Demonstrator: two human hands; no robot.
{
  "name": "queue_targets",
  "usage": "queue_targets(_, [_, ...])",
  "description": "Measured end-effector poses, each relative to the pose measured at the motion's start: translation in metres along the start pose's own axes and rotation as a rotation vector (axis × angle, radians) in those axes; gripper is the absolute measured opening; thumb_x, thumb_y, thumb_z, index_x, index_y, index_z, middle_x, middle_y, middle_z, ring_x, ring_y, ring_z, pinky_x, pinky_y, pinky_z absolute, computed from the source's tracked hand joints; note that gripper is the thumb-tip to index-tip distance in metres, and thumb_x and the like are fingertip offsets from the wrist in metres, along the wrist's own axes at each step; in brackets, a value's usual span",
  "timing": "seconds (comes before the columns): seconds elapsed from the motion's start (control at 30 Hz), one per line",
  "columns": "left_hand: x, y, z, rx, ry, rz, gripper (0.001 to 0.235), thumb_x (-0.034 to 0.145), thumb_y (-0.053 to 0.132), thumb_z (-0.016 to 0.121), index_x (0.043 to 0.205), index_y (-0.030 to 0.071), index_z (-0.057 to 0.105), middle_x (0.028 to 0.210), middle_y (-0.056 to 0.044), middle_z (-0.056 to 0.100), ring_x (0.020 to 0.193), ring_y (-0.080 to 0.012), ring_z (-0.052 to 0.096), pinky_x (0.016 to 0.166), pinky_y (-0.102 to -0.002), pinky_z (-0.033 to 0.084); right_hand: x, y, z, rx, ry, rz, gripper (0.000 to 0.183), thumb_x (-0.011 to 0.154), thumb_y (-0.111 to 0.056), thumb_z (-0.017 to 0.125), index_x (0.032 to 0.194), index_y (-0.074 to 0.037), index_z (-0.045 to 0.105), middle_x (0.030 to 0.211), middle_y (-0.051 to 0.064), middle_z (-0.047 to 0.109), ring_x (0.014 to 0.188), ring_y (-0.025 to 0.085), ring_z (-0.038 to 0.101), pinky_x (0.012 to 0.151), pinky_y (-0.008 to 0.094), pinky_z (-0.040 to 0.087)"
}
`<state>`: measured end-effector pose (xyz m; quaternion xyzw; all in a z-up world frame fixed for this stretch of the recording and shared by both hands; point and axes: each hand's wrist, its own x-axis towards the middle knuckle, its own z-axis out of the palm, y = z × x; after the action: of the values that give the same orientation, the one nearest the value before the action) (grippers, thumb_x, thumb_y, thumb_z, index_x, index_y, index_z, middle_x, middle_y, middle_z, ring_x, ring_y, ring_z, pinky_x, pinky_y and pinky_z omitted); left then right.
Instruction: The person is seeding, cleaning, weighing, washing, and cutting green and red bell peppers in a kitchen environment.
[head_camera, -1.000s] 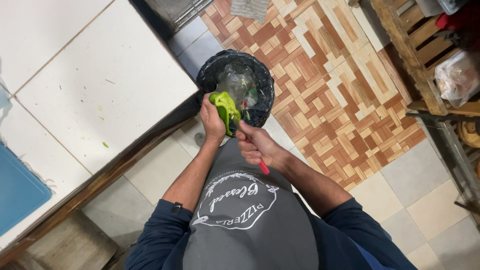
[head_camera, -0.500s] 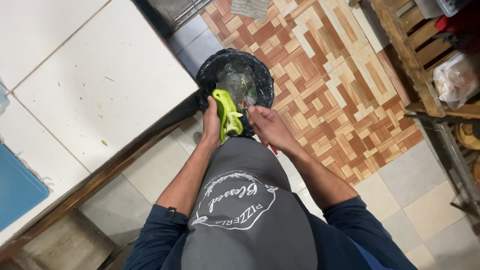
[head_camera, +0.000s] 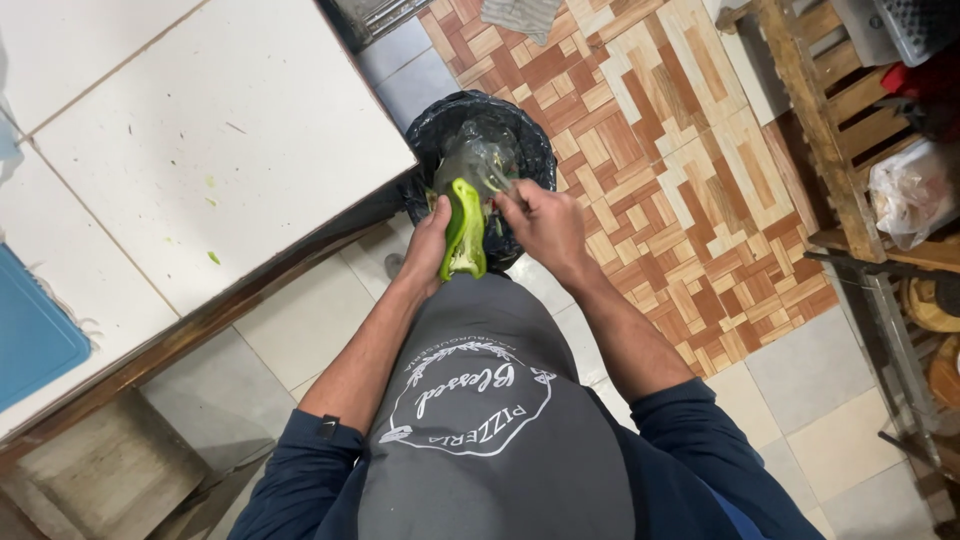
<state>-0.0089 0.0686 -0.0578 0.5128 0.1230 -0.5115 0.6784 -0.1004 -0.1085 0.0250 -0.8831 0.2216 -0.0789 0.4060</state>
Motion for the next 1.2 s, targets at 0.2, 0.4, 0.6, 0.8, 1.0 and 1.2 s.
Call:
queue_targets(0.2, [-0.016,0.017,-0.002,-0.131,-0.076,-0.131,0.058,0.104,0.053,0.046,0.131,0.004,0.061,0.109,-0.009,0.071,0.091,-0.0170,0.071,0.078,-0.034,0.060,0.015,0.013,-0.004,-0.102,-0.026,0.004,0.039,0.095,-0.039,0.069,0.122,-0.011,0.070,0.078,0.010,0.074,0.069,0.030,0.073,0.060,0.044,0.055])
queue_targets(0.4, [-0.023,0.025,-0.008,-0.117,-0.166,-0.128,0.052,0.105,0.048,0.051,0.129,0.004,0.063,0.104,-0.008,0.072,0.085,-0.0156,0.070,0.073,-0.032,0.059,-0.005,0.001,-0.009,-0.032,-0.140,-0.070,0.034,0.109,-0.040,0.055,0.135,-0.021,0.067,0.099,0.008,0.075,0.088,0.031,0.073,0.069,0.044,0.056])
queue_targets(0.6, [-0.032,0.039,-0.003,0.027,-0.100,-0.064,0.046,0.105,0.039,0.054,0.129,0.002,0.064,0.110,-0.009,0.073,0.091,-0.0144,0.071,0.078,-0.029,0.059,-0.013,-0.015,-0.028,-0.323,-0.146,-0.201,0.031,0.102,-0.035,0.065,0.132,-0.030,0.071,0.076,0.004,0.063,0.064,0.030,0.065,0.054,0.044,0.049])
queue_targets(0.8, [-0.026,0.030,-0.008,0.118,-0.039,-0.003,0.050,0.104,0.036,0.056,0.142,0.004,0.060,0.119,-0.006,0.072,0.098,-0.0115,0.070,0.085,-0.026,0.057,-0.011,-0.029,-0.036,-0.543,-0.106,-0.319,0.032,0.094,-0.028,0.071,0.125,-0.032,0.075,0.070,0.002,0.058,0.049,0.026,0.060,0.041,0.042,0.044])
queue_targets(1.0, [-0.026,0.037,-0.001,0.259,-0.005,0.044,0.050,0.104,0.034,0.056,0.145,0.005,0.060,0.120,-0.004,0.073,0.099,-0.0095,0.069,0.085,-0.024,0.057,-0.009,-0.027,-0.030,-0.562,-0.052,-0.364,0.027,0.095,-0.028,0.072,0.121,-0.033,0.076,0.071,0.001,0.060,0.053,0.025,0.062,0.042,0.042,0.046])
queue_targets(1.2, [-0.021,0.037,0.003,0.243,0.010,-0.007,0.048,0.102,0.032,0.058,0.141,0.004,0.062,0.112,-0.006,0.074,0.091,-0.0114,0.070,0.078,-0.027,0.058,-0.009,-0.033,-0.033,-0.572,-0.144,-0.341,0.028,0.093,-0.029,0.071,0.121,-0.032,0.076,0.070,0.002,0.063,0.050,0.026,0.062,0.041,0.042,0.048])
